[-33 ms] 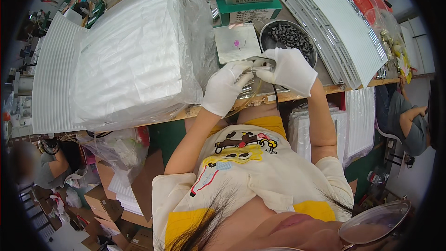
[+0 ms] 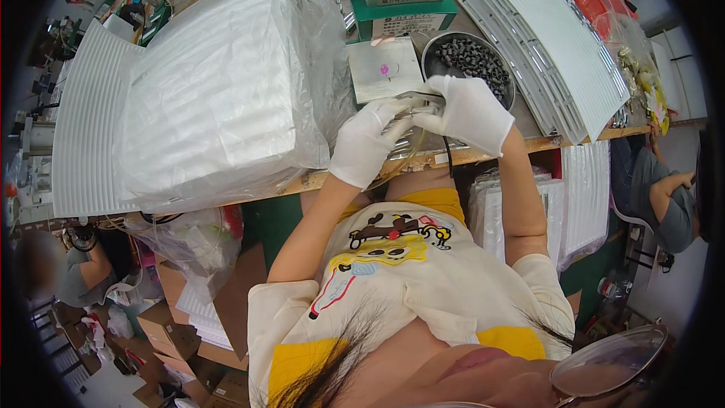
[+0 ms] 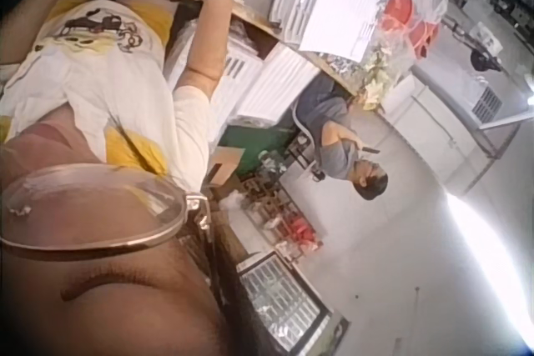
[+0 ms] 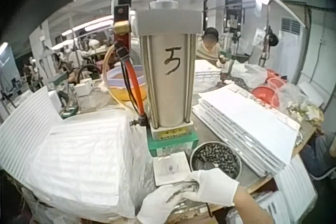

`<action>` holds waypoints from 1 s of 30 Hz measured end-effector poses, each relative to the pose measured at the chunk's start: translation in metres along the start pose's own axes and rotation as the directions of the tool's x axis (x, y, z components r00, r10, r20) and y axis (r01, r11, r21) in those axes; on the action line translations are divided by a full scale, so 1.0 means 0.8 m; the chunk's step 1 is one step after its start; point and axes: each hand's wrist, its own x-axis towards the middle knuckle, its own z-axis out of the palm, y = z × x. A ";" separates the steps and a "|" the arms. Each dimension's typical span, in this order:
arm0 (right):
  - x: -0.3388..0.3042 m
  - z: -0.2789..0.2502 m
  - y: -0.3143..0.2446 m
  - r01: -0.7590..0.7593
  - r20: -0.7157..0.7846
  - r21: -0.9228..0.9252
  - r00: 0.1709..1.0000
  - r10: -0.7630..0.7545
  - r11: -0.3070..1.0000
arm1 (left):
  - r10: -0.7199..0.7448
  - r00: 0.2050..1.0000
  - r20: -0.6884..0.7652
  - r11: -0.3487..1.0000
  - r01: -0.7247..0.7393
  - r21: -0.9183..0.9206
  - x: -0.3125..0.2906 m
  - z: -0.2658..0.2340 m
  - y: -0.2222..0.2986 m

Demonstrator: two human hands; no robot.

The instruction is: Manually assemble small metal components into a plastic tray fixture at an industrial workbench.

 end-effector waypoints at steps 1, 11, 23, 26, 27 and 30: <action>0.001 0.000 -0.002 -0.017 0.017 -0.008 1.000 0.017 1.000 | -0.025 1.000 -0.001 0.999 0.025 -0.025 0.001 0.003 0.001; -0.020 -0.002 0.018 -0.217 -0.289 0.285 0.909 0.299 0.934 | -0.203 0.967 -0.155 0.978 0.195 -0.068 0.061 0.002 -0.035; -0.034 0.016 0.048 -0.253 -0.285 0.312 0.895 0.344 0.916 | -0.117 0.986 -0.120 0.985 0.131 0.113 0.093 0.019 -0.087; -0.033 0.017 0.049 -0.269 -0.268 0.312 0.895 0.356 0.911 | -0.073 0.989 -0.128 0.988 0.090 0.129 0.093 0.021 -0.090; -0.032 0.018 0.048 -0.271 -0.266 0.306 0.896 0.356 0.912 | -0.075 0.989 -0.129 0.987 0.092 0.130 0.092 0.021 -0.092; -0.033 0.020 0.052 -0.265 -0.272 0.301 0.897 0.349 0.916 | -0.066 0.990 -0.127 0.986 0.084 0.141 0.092 0.022 -0.093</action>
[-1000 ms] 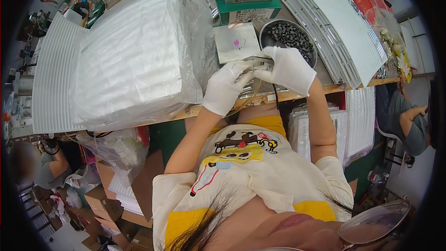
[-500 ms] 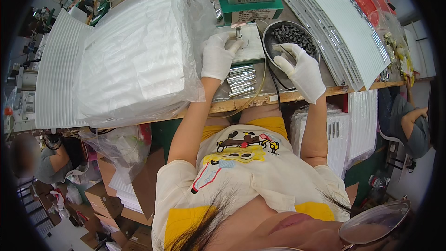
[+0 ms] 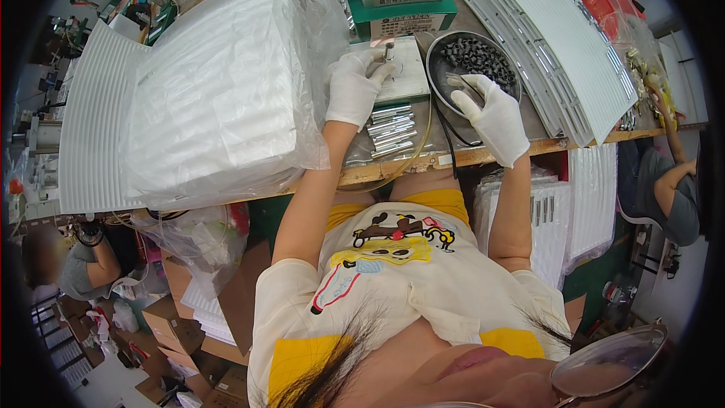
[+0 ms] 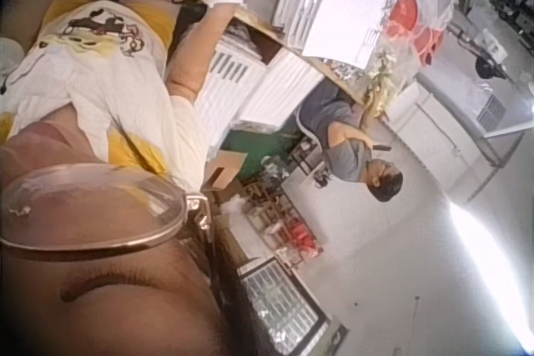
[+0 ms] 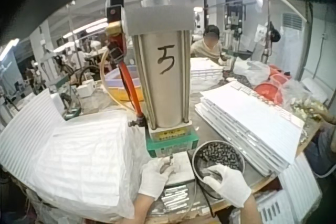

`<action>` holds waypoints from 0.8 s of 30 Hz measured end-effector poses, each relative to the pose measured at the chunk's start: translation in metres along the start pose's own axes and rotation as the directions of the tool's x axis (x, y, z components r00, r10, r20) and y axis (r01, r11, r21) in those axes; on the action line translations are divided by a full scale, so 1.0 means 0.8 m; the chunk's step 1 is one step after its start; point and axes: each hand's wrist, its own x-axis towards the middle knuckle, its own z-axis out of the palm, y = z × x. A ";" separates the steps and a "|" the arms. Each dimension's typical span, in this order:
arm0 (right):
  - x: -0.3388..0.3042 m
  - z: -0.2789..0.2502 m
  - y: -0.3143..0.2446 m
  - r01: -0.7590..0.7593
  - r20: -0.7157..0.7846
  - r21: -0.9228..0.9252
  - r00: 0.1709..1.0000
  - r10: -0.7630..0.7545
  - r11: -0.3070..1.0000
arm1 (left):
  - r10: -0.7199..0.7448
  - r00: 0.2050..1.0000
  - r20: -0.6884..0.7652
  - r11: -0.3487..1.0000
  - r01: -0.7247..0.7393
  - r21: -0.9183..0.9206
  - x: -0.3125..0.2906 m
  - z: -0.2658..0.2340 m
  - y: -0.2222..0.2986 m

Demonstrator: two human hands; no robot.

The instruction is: Manually assemble small metal components into a plastic tray fixture at an industrial workbench.

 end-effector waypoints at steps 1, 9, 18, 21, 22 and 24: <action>0.001 0.001 0.002 0.007 0.000 0.000 1.000 -0.007 1.000 | 0.014 1.000 0.005 1.000 -0.014 0.023 0.000 -0.002 0.001; 0.002 0.001 0.008 0.000 -0.007 0.015 1.000 0.000 1.000 | 0.023 1.000 -0.004 0.999 -0.023 0.027 0.000 -0.001 0.002; 0.003 0.004 -0.006 0.005 -0.002 0.015 1.000 -0.005 1.000 | -0.068 0.997 0.033 0.997 0.069 -0.032 -0.002 -0.009 0.013; 0.012 0.022 -0.004 0.078 -0.046 0.130 0.996 -0.072 0.988 | -0.007 1.000 0.018 0.999 0.008 -0.045 -0.010 -0.009 0.018; 0.015 0.028 -0.001 0.144 -0.101 0.238 0.987 -0.123 0.961 | -0.035 0.995 0.093 0.980 0.052 -0.193 -0.018 -0.012 0.030; 0.014 0.022 -0.021 0.108 -0.016 0.298 0.994 -0.108 0.948 | -0.132 0.929 0.346 0.874 0.274 -0.402 -0.039 -0.038 0.063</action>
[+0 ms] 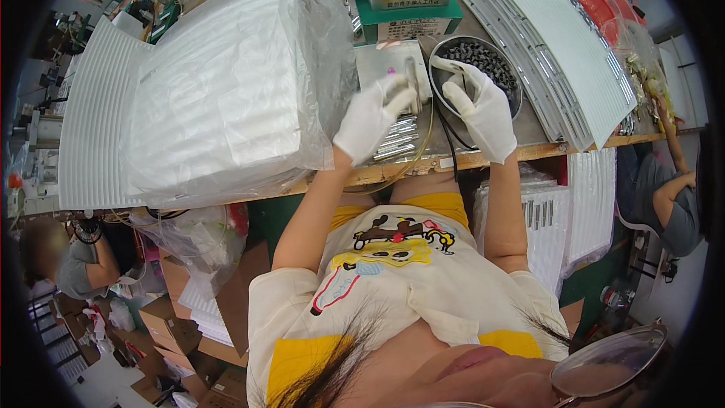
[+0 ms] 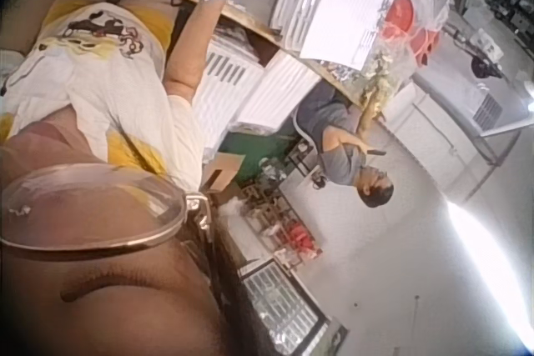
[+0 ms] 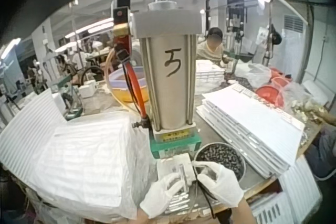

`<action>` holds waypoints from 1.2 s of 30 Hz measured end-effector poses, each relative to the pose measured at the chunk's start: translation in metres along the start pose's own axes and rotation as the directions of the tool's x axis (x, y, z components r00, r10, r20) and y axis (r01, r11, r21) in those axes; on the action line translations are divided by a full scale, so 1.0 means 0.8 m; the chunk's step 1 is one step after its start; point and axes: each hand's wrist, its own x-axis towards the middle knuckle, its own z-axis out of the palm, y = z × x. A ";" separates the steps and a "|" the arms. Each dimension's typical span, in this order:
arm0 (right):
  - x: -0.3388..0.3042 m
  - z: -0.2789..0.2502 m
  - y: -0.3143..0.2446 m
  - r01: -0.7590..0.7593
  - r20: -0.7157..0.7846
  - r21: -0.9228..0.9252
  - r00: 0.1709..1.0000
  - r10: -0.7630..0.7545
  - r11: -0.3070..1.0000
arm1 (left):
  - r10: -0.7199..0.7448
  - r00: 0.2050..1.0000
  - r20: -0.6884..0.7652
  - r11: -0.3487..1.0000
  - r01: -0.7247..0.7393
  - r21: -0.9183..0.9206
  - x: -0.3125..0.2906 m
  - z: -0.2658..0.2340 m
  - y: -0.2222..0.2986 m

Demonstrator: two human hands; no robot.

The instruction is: Manually assemble small metal components into a plastic tray fixture at an industrial workbench.

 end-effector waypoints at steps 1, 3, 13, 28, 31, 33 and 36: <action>-0.001 -0.002 -0.010 -0.041 0.077 0.055 0.996 0.036 0.998 | -0.003 1.000 0.006 1.000 0.003 -0.003 -0.014 -0.004 0.019; -0.004 -0.003 -0.013 -0.055 0.178 0.169 0.984 0.024 0.984 | -0.142 0.920 0.366 0.848 0.303 -0.435 -0.034 -0.012 0.044; -0.019 0.011 -0.034 -0.140 0.295 0.277 0.954 0.055 0.951 | -0.130 0.908 0.399 0.884 0.288 -0.368 -0.064 -0.032 0.057; -0.021 0.020 -0.020 -0.057 0.104 0.091 0.993 0.047 0.994 | -0.126 0.990 -0.057 0.985 0.118 -0.122 -0.070 -0.010 0.038; -0.012 0.007 0.000 -0.074 -0.003 0.152 0.997 0.076 0.986 | 0.118 0.993 -0.018 0.753 -0.078 0.654 -0.052 -0.019 0.020; -0.012 0.000 -0.002 -0.106 -0.030 0.083 0.994 0.109 0.991 | 0.307 0.951 -0.042 0.677 -0.187 0.712 -0.056 -0.011 -0.003; -0.017 -0.004 -0.003 -0.164 0.017 0.057 0.986 0.163 0.985 | 0.254 0.967 0.007 0.622 -0.169 0.765 -0.063 0.002 -0.022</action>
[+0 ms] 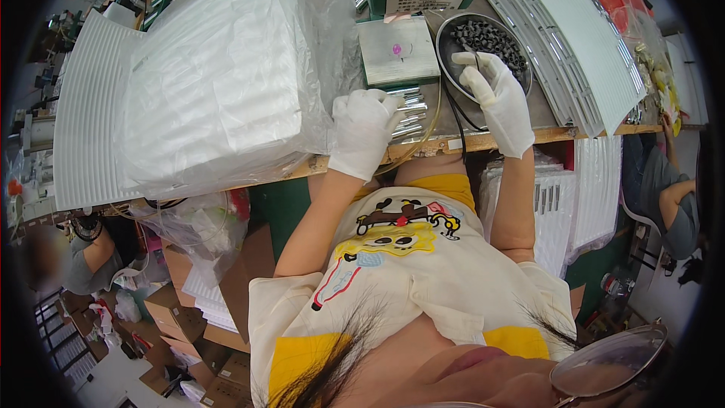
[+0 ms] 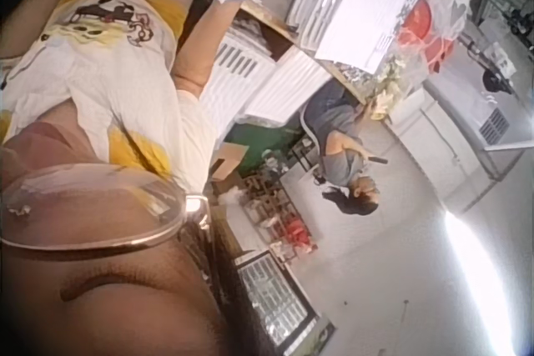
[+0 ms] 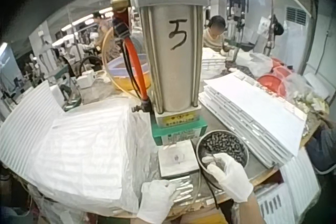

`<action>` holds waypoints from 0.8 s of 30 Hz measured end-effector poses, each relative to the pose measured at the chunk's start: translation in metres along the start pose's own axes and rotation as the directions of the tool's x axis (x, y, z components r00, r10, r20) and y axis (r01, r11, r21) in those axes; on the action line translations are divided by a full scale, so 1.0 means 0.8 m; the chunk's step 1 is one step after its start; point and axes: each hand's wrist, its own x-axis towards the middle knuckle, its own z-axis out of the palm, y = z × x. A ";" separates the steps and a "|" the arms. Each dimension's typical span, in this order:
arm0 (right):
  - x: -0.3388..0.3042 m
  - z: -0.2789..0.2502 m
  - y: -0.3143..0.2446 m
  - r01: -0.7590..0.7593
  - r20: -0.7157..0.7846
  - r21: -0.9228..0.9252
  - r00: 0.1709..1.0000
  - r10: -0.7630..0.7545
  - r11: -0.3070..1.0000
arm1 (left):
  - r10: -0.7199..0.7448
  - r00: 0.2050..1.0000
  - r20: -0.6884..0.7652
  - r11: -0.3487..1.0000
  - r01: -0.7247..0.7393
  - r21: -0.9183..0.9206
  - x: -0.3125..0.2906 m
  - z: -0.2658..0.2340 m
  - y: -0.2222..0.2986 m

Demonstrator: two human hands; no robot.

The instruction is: Manually assemble small metal components into a plastic tray fixture at an industrial workbench.

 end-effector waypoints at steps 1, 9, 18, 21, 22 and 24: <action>0.000 -0.001 0.004 0.001 0.001 0.000 1.000 -0.001 1.000 | -0.002 1.000 -0.003 0.999 0.002 0.034 -0.003 0.006 0.001; -0.002 0.004 0.019 0.022 0.010 -0.038 1.000 -0.022 0.999 | -0.097 0.994 0.053 0.972 0.083 0.221 -0.011 -0.036 0.033; -0.004 -0.020 0.043 0.018 -0.076 -0.050 0.997 -0.021 0.999 | 0.220 0.858 -0.463 0.879 0.031 0.476 0.072 -0.270 -0.085; -0.006 -0.021 0.031 0.002 -0.038 0.056 0.999 0.000 0.998 | -0.076 0.905 -0.418 0.687 0.351 0.636 0.110 -0.339 -0.273; -0.008 -0.024 0.030 -0.056 -0.025 0.137 0.998 0.060 0.989 | -0.212 0.921 -0.326 0.680 0.379 0.628 0.121 -0.347 -0.312; -0.006 -0.028 0.039 -0.046 -0.022 0.157 0.998 0.050 0.987 | -0.529 0.795 -0.296 0.428 0.551 0.716 0.101 -0.371 -0.469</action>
